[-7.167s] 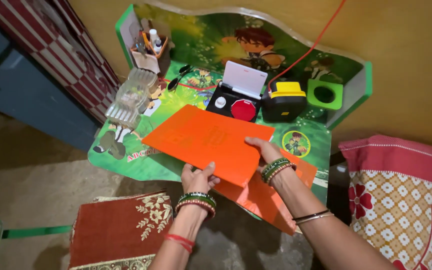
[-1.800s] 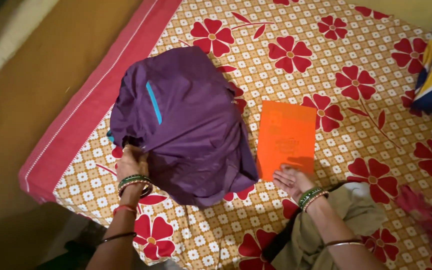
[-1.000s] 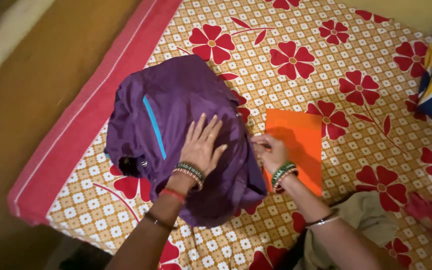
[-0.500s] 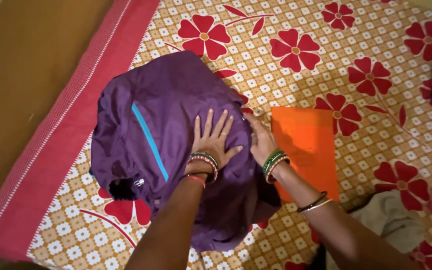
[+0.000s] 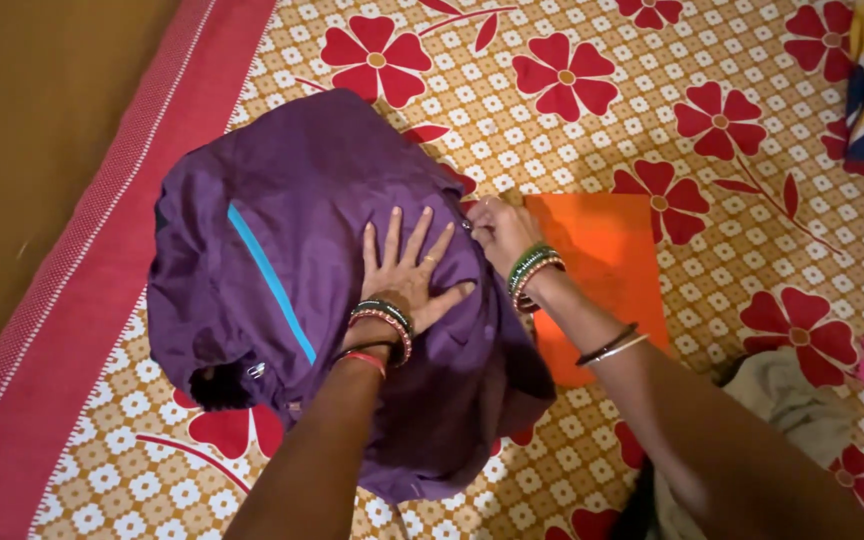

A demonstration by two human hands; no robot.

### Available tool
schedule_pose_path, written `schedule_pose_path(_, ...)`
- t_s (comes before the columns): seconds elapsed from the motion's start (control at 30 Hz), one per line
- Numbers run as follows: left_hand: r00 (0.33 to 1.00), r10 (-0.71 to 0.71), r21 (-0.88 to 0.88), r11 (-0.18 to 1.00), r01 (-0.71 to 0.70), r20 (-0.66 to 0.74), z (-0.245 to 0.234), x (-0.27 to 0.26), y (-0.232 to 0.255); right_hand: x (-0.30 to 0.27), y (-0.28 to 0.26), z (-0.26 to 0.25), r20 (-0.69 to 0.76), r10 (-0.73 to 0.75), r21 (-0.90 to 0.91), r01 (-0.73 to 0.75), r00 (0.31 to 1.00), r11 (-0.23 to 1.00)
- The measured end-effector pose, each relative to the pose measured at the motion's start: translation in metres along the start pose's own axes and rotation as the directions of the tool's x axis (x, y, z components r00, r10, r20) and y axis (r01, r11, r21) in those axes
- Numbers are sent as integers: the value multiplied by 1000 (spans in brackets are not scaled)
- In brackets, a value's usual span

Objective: The person packs notebooks and a pencil pouch into a backpack, zips it closed, disconnects a power cable from a wall outlet, and adjusts the backpack straps on a bed.

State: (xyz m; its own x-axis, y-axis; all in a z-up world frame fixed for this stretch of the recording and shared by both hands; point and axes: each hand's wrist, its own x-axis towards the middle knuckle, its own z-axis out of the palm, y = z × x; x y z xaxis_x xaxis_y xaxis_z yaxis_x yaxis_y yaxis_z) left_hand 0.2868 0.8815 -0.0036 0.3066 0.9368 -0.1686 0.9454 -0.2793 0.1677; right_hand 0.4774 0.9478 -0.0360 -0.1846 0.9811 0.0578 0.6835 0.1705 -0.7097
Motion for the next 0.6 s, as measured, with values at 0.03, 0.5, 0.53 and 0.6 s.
schedule_pose_path(0.03, 1000, 0, 7, 1000, 0, -6, 1, 1, 0, 1, 2, 3, -14, 7, -16, -7, 1000, 1000)
schedule_pose_path(0.5, 994, -22, 20, 1000, 20, 104, -4, 7, 0, -20, -8, -12, 60, -85, -428, 102, 995, 898)
schedule_pose_path(0.53, 993, -26, 11, 1000, 25, 112, -5, 7, 0, -26, -8, -15, 68, -104, -448, 124, 992, 886)
schedule_pose_path(0.6, 993, -32, -6, 999, 32, 115, -5, 7, -1, -40, -6, -19, 89, -148, -461, 172, 985, 871)
